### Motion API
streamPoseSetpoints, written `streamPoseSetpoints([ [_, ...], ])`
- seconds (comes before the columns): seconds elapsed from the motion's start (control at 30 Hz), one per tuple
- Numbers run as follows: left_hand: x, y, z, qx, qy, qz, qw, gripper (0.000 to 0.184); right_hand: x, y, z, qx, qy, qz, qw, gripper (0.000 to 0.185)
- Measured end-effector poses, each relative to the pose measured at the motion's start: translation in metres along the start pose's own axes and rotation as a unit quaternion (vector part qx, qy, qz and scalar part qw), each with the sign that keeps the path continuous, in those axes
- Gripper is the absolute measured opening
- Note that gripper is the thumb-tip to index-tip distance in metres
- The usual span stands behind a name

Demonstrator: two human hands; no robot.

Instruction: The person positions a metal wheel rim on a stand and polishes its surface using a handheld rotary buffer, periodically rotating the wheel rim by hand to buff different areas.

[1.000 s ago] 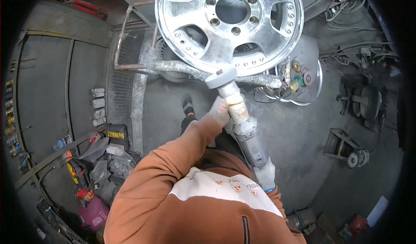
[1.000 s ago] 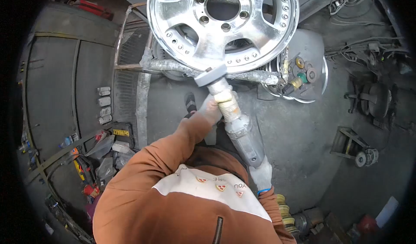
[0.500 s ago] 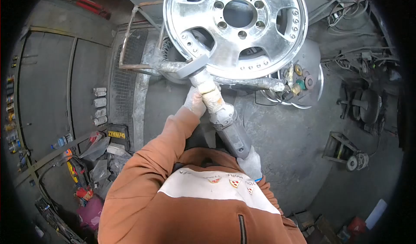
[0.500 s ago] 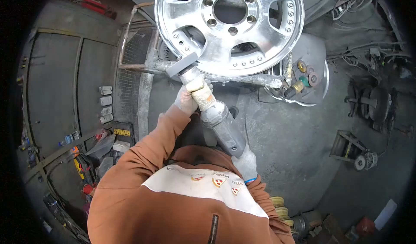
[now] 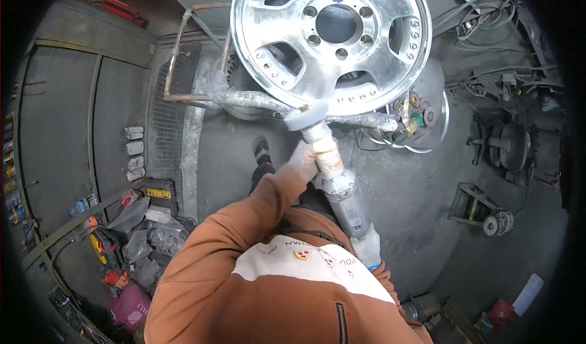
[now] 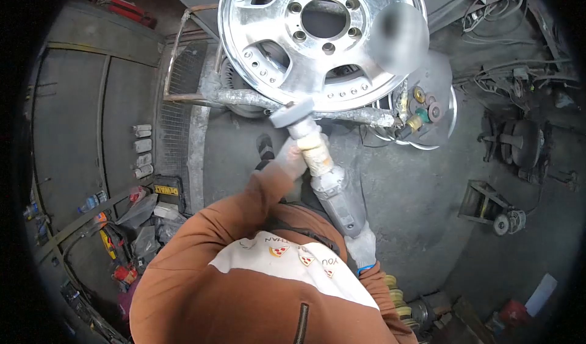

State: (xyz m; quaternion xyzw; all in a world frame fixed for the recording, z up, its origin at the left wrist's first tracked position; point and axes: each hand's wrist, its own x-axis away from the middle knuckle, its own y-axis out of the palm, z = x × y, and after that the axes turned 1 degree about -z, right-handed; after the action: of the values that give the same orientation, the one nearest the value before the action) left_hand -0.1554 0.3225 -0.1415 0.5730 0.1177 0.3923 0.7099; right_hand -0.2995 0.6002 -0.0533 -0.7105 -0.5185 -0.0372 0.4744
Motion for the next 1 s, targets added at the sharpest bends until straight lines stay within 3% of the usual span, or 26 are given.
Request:
streamPoseSetpoints([
  [0.13,0.008,-0.005,0.06,-0.002,0.024,0.037,0.999,0.039,-0.022,0.028,-0.039,-0.011,-0.053,0.014,0.998,0.065],
  [0.17,0.007,-0.016,0.068,-0.024,0.026,0.019,0.999,0.04,-0.026,0.032,-0.049,-0.003,-0.009,0.011,1.0,0.051],
  [0.27,0.009,-0.02,0.071,-0.03,0.023,0.016,0.999,0.039,-0.03,0.04,-0.036,-0.02,-0.043,0.005,0.999,0.063],
  [0.4,0.015,-0.008,0.034,-0.04,0.034,0.036,0.998,0.038,-0.016,0.029,-0.011,-0.016,-0.052,0.017,0.998,0.062],
  [0.57,0.016,-0.031,0.018,0.017,0.009,-0.02,1.0,0.034,-0.01,0.027,0.0,0.023,-0.069,0.041,0.997,0.059],
  [0.67,0.02,-0.022,0.056,0.03,0.02,0.017,0.999,0.033,-0.029,0.042,-0.014,0.017,-0.089,0.01,0.996,0.058],
  [0.73,0.025,-0.023,0.085,0.023,0.054,-0.033,0.998,0.035,-0.04,0.052,-0.033,0.029,-0.093,0.014,0.995,0.059],
  [0.8,0.036,-0.031,0.111,-0.071,0.1,0.05,0.991,0.037,-0.049,0.05,-0.064,0.035,-0.098,-0.027,0.994,0.055],
  [0.87,0.054,-0.01,0.139,-0.044,0.112,0.123,0.985,0.038,-0.056,0.044,-0.102,0.049,-0.079,-0.039,0.995,0.056],
  [0.93,0.077,0.009,0.157,-0.031,0.151,0.122,0.98,0.043,-0.062,0.039,-0.125,-0.016,-0.134,-0.143,0.98,0.056],
  [1.0,0.085,-0.017,0.168,-0.03,0.13,0.167,0.977,0.048,-0.062,0.029,-0.157,0.007,-0.097,-0.159,0.982,0.053],
])
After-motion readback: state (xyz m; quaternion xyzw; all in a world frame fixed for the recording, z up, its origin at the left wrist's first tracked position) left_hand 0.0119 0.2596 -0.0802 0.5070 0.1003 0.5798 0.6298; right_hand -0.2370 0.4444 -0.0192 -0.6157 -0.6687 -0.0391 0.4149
